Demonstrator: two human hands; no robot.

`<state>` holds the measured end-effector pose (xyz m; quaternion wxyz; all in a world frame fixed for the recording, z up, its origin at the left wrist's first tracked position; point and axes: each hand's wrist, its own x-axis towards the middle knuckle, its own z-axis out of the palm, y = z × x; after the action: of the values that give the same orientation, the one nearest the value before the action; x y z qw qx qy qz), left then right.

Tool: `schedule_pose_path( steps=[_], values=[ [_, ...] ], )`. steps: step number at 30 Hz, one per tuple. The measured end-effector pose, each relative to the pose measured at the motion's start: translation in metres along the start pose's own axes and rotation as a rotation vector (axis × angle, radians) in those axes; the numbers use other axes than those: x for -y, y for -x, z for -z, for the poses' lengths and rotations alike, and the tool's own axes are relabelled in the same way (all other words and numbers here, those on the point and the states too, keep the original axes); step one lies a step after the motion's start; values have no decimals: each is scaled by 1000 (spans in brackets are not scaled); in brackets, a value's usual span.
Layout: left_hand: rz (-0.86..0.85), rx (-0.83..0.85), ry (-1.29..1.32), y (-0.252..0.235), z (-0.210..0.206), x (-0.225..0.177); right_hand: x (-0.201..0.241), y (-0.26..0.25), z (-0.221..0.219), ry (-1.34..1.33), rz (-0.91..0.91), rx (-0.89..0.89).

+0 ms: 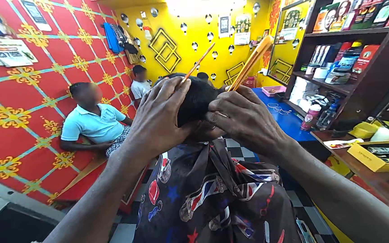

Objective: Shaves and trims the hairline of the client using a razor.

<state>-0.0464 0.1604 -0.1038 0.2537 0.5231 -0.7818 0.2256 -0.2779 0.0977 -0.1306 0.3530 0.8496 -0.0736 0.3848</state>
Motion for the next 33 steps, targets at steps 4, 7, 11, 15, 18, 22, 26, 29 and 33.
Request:
schedule_pose_path(
  steps=[4, 7, 11, 15, 18, 22, 26, 29, 33],
  values=[
    [3, -29, -8, 1, -2, 0, 1, 1, 1, 15, -8, 15],
    [10, -32, -18, 2, -3, -2, 2, 2, 1, 31, -22, 38],
    [21, -31, -14, 1, -3, -2, 4, 1, 1, 29, -30, 65],
    [7, -66, -30, -3, -8, 7, 9, 3, 0, 46, -34, 54],
    [-5, -76, -19, -4, -9, 11, 15, 11, 0, 40, -78, 20],
    [-37, -48, -23, -6, -10, 15, 36, 29, -3, -66, -361, -295],
    [-30, 71, -68, -7, -7, 13, 57, 48, -25, 12, -379, -203],
    [-28, 90, -97, -10, -7, 9, 56, 46, -36, 88, -346, -146],
    [-51, 79, -87, -15, -6, 9, 49, 38, -36, 164, -342, -166]
  ],
)
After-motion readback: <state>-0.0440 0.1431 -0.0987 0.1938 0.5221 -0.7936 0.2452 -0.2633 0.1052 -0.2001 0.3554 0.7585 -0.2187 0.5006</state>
